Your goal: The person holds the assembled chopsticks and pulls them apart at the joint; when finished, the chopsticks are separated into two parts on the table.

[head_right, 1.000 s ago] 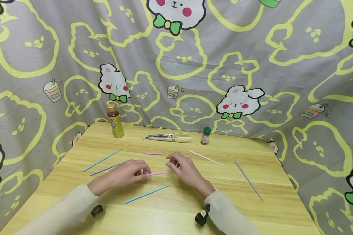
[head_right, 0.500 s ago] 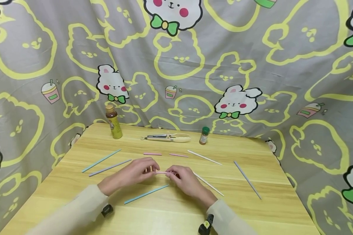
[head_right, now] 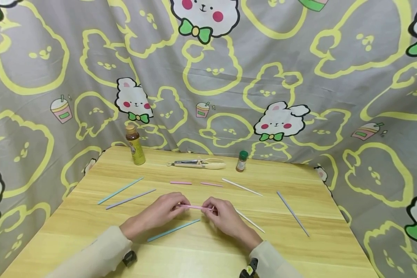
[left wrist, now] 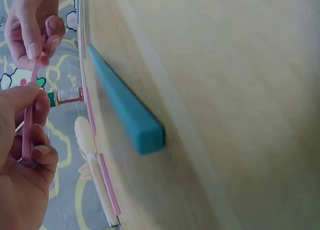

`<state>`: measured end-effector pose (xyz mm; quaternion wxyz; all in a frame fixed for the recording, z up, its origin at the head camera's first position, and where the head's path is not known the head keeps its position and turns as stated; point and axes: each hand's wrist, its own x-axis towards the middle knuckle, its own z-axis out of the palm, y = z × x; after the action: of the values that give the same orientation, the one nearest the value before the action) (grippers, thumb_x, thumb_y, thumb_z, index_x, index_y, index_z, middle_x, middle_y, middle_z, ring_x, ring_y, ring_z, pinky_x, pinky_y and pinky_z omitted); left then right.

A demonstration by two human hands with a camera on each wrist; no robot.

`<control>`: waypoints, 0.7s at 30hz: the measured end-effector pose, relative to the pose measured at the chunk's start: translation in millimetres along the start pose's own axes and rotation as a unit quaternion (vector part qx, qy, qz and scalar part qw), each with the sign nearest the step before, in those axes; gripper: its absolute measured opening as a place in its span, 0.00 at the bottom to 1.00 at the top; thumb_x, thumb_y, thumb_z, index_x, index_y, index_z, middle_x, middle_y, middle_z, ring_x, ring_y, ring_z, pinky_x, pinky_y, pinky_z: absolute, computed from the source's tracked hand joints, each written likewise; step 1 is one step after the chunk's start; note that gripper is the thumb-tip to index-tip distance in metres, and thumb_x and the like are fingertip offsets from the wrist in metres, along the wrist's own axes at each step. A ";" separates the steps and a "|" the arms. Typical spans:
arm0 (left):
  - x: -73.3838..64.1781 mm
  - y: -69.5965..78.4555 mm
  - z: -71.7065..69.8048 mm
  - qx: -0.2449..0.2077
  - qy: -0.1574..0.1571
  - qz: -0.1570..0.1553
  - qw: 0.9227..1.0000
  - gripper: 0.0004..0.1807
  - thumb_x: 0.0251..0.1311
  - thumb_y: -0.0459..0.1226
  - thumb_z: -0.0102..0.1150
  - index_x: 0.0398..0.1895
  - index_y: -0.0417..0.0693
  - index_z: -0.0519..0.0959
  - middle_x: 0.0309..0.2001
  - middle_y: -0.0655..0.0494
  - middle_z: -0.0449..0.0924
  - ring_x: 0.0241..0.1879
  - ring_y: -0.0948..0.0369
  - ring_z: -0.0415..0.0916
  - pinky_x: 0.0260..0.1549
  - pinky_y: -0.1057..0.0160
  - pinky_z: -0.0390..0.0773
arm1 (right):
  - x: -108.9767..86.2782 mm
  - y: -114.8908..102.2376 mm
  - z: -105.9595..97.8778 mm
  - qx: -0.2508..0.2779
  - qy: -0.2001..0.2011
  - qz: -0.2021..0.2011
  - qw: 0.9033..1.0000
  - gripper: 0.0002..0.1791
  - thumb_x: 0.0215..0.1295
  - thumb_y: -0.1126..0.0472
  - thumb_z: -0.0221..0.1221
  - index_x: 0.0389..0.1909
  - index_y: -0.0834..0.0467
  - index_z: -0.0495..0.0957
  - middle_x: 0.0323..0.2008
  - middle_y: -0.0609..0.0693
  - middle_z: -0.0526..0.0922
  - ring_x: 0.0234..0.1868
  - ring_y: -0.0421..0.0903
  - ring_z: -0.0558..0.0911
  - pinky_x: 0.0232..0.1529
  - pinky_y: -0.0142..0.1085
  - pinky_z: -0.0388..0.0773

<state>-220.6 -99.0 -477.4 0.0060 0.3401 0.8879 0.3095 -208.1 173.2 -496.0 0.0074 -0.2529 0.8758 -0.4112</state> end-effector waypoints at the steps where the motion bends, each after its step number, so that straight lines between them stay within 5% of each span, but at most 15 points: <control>1: 0.0 0.4 0.9 0.000 0.004 0.002 1.000 0.08 0.81 0.44 0.61 0.50 0.55 0.87 0.44 0.65 0.86 0.46 0.67 0.82 0.50 0.61 0.86 | -0.2 0.0 -0.4 -0.002 0.001 -0.003 1.000 0.04 0.79 0.56 0.65 0.46 0.52 0.86 0.35 0.47 0.90 0.30 0.32 0.79 0.34 0.29 0.81; 10: -0.7 -0.5 3.1 0.007 0.007 0.017 1.000 0.07 0.79 0.41 0.63 0.48 0.52 0.89 0.39 0.65 0.86 0.36 0.72 0.76 0.39 0.69 0.82 | -3.6 3.0 -5.8 -0.026 0.014 -0.055 0.998 0.08 0.82 0.58 0.62 0.43 0.58 0.87 0.30 0.47 0.86 0.25 0.29 0.71 0.25 0.27 0.72; 21: -2.6 2.0 2.7 0.027 0.017 0.045 0.998 0.07 0.79 0.42 0.63 0.47 0.53 0.89 0.40 0.64 0.87 0.36 0.73 0.77 0.39 0.69 0.83 | -9.0 4.6 -5.8 -0.039 0.033 -0.121 0.991 0.06 0.79 0.64 0.63 0.39 0.58 0.85 0.26 0.41 0.79 0.26 0.27 0.67 0.24 0.26 0.70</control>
<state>-216.8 -98.0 -479.0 -0.0320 0.3750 0.8795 0.2913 -203.5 183.9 -497.2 -0.0814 -0.3428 0.8541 -0.3826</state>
